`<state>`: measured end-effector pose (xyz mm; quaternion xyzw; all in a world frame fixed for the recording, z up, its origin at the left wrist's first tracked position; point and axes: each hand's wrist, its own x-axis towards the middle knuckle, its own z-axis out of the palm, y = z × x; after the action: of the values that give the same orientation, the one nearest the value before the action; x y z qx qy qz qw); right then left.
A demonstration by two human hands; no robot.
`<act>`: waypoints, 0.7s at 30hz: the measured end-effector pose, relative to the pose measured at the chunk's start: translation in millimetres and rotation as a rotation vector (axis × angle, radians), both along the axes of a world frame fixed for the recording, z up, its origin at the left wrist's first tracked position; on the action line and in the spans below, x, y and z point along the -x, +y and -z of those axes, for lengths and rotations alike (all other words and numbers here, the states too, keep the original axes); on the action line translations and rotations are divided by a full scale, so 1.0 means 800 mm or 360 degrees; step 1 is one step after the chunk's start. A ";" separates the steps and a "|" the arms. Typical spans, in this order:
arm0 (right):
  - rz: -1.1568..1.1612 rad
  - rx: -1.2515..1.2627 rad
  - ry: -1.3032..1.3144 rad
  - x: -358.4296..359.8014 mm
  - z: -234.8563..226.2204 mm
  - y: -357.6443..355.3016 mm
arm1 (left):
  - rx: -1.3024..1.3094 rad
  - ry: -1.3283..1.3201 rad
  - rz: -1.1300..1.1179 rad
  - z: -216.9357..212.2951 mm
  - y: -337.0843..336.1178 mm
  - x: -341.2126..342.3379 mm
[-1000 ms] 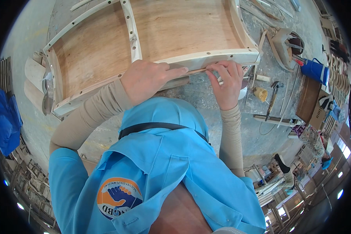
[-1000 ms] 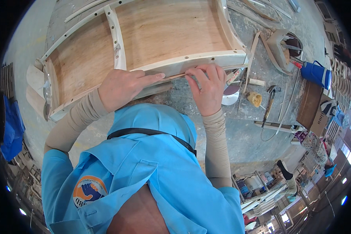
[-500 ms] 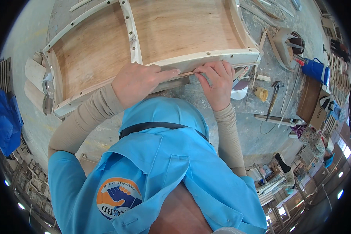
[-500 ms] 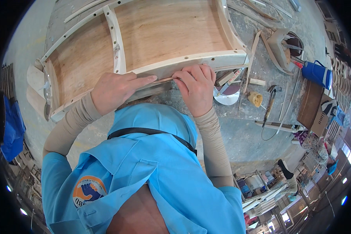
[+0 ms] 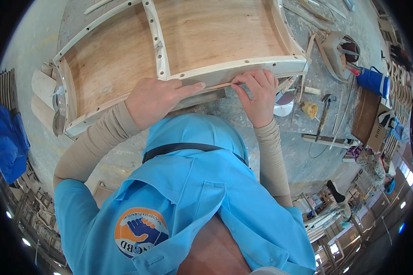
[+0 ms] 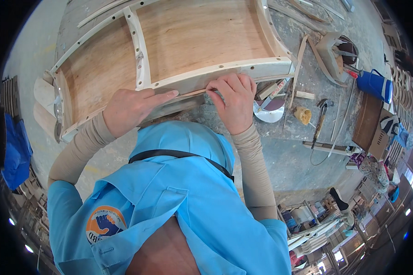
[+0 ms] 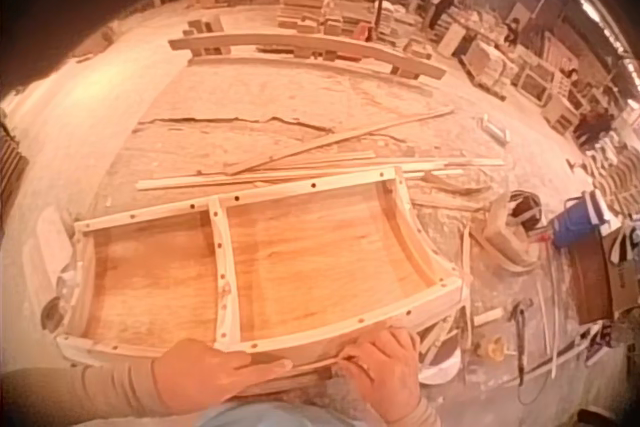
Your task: The person applies glue to a wooden frame and inserts thin wooden strips into the grooves. They use a utility knife to trim the excess length of the strips flush with the frame edges. The person repeats this process for multiple strips along the frame.
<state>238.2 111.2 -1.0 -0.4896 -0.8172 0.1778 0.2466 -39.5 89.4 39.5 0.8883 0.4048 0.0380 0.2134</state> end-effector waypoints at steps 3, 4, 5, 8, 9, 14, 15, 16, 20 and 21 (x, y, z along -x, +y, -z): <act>0.0000 -0.0008 0.0015 0.001 0.001 0.000 | -0.0006 0.0005 0.0009 0.003 0.000 0.003; 0.0000 -0.0009 0.0025 0.001 0.002 0.000 | 0.0003 0.0006 0.0008 0.002 0.000 0.003; -0.0001 -0.0011 0.0021 0.001 0.003 0.001 | 0.0012 0.0006 0.0007 0.000 0.000 0.002; 0.0000 -0.0012 0.0015 0.001 0.003 0.000 | 0.0022 -0.0011 -0.0007 -0.001 0.000 0.000; 0.0002 -0.0008 0.0011 0.000 0.003 0.000 | 0.0022 -0.0020 -0.0014 0.000 -0.001 0.002; 0.0003 0.0008 0.0020 -0.001 0.005 -0.001 | 0.0051 -0.0011 -0.0032 -0.001 -0.008 0.020; 0.0007 0.0012 0.0025 -0.001 0.005 -0.001 | 0.0054 0.0003 -0.0034 -0.001 -0.010 0.025; 0.0005 0.0014 0.0030 -0.001 0.006 0.000 | 0.0049 0.0000 -0.0034 -0.003 -0.011 0.026; 0.0006 0.0044 0.0008 -0.004 0.007 0.000 | 0.0041 0.0004 -0.0041 -0.006 -0.013 0.026; 0.0000 0.0039 0.0003 -0.002 0.005 0.000 | 0.0042 0.0009 -0.0043 -0.006 -0.014 0.026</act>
<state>240.1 111.4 -5.3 -0.4923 -0.8148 0.1883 0.2414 -60.5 78.1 44.1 0.8800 0.4179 0.0331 0.2233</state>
